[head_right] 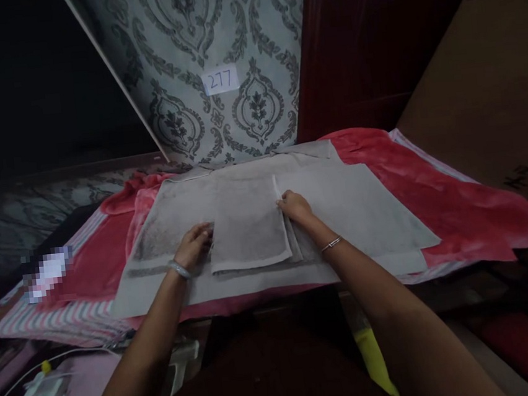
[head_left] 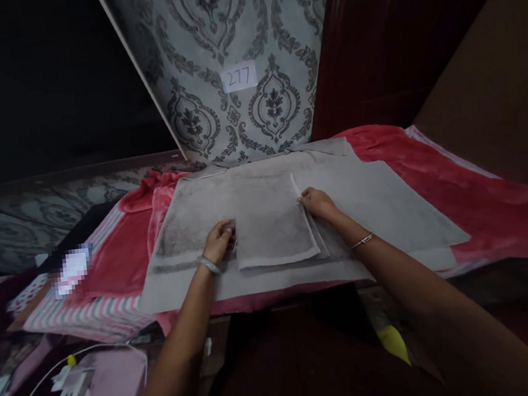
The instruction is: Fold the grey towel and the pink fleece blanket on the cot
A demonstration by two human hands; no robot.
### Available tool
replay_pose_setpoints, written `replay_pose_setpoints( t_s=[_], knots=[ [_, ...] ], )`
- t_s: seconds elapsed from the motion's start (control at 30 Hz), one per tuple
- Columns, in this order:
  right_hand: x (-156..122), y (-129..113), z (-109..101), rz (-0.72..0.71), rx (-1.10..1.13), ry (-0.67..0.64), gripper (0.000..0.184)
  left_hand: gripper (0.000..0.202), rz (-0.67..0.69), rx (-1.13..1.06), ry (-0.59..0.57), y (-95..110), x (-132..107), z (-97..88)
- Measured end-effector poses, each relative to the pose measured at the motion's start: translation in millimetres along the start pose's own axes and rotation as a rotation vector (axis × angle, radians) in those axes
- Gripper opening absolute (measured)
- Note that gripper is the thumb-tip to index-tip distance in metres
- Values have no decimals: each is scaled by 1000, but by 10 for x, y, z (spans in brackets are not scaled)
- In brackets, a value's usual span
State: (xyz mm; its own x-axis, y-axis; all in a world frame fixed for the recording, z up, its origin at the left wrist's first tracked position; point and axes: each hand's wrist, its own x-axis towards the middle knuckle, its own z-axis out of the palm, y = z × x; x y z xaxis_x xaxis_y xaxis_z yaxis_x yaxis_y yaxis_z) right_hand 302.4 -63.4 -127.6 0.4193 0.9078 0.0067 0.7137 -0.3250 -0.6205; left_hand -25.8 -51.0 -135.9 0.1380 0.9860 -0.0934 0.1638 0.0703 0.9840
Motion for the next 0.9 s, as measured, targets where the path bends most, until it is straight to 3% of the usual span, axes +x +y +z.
replay_pose_setpoints(
  t_s=[0.1, 0.27, 0.47, 0.7, 0.9],
  knots=[
    [52, -44, 69, 13, -14, 29, 40, 50, 47, 24, -14, -111, -44, 86],
    [98, -105, 89, 7, 18, 26, 30, 50, 168, 199, 60, -153, -10, 210],
    [82, 62, 38, 39, 26, 99, 34, 52, 254, 382, 70, -216, -78, 276],
    [26, 109, 104, 26, 25, 131, 31, 48, 229, 385, 43, -217, -99, 308],
    [48, 93, -21, -8, 26, 173, 32, 51, 211, 414, 73, -183, -158, 355]
  ],
)
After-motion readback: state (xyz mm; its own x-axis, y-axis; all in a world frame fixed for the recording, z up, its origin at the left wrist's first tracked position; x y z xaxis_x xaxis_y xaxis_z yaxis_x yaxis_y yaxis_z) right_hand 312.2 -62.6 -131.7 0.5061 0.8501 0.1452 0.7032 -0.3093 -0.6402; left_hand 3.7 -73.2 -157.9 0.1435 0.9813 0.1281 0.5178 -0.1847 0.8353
